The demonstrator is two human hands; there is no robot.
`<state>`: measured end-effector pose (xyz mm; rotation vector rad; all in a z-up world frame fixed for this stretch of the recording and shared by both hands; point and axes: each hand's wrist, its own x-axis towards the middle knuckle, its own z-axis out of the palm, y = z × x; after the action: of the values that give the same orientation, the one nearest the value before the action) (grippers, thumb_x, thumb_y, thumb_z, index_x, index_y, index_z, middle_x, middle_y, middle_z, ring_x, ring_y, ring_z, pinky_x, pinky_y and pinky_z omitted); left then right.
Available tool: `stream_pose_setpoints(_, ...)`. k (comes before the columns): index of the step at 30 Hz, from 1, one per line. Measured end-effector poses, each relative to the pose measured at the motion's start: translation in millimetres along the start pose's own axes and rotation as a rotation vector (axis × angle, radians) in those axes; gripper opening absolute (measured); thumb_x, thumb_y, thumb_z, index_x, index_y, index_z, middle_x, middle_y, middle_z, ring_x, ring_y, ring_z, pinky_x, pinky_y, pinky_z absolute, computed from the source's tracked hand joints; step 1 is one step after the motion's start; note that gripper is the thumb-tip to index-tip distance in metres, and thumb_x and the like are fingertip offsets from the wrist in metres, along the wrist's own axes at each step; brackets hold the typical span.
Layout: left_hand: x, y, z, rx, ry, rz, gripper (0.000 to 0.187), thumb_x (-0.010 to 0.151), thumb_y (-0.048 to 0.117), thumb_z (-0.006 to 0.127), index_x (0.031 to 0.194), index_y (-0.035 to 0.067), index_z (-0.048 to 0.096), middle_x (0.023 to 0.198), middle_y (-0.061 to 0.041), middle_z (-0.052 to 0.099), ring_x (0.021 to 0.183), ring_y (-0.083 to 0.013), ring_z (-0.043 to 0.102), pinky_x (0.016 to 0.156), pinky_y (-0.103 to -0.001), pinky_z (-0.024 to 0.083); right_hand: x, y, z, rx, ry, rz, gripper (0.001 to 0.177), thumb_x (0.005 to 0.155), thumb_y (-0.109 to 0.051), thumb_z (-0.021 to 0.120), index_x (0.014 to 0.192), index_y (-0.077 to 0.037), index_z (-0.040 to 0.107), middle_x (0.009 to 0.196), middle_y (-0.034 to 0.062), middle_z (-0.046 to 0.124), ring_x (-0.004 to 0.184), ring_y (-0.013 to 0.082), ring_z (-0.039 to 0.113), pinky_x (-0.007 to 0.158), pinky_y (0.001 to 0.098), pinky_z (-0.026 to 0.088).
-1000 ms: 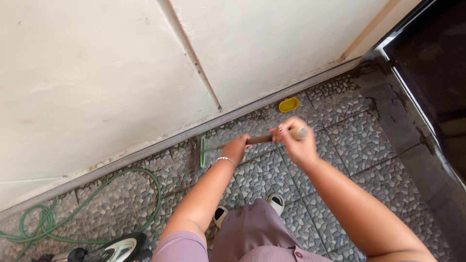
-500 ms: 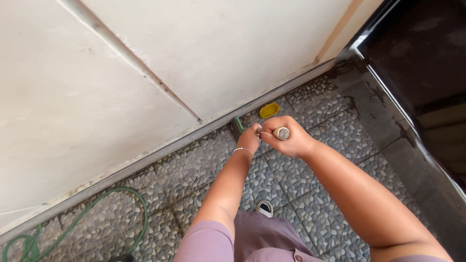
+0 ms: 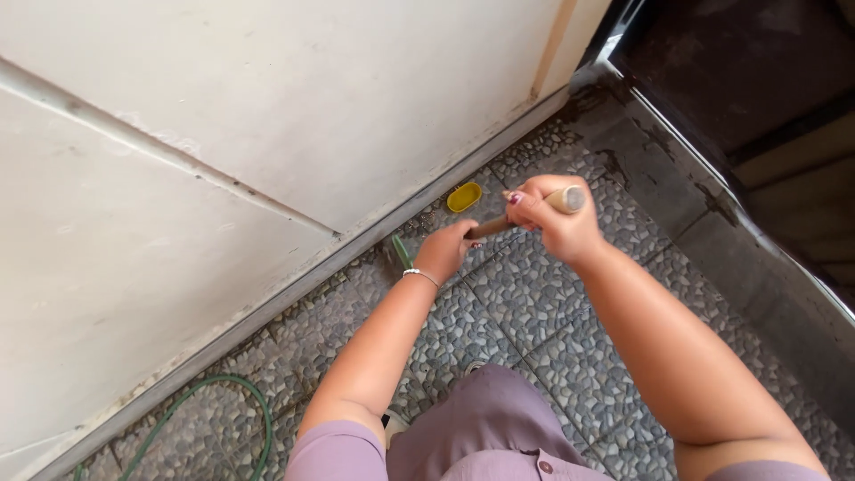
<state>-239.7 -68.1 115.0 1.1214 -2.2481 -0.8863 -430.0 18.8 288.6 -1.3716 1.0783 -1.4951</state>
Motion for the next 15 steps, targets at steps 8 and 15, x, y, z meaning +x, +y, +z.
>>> stream_pose_setpoints(8, -3.8, -9.6, 67.4, 0.149, -0.255, 0.012, 0.018, 0.095, 0.024, 0.060, 0.110, 0.019, 0.053, 0.111, -0.014, 0.068, 0.097, -0.0415, 0.066, 0.077, -0.052, 0.051, -27.6, 34.0, -28.1, -0.101, -0.357, 0.056, 0.031, 0.086, -0.006, 0.066, 0.062, -0.005, 0.046, 0.060, 0.0017, 0.053, 0.057, 0.0130, 0.048, 0.054, 0.0319, 0.042)
stream_pose_setpoints(15, 18.4, -23.3, 79.6, 0.099, -0.175, 0.073, 0.007, 0.100, 0.012, 0.049, 0.105, 0.017, 0.051, 0.111, -0.014, 0.069, 0.097, -0.0435, 0.066, 0.079, -0.052, 0.052, -24.7, 28.4, -26.0, -0.177, -0.429, -0.042, 0.026, 0.081, -0.005, 0.066, 0.062, -0.005, 0.048, 0.060, 0.0047, 0.051, 0.055, 0.0168, 0.047, 0.053, 0.0344, 0.041)
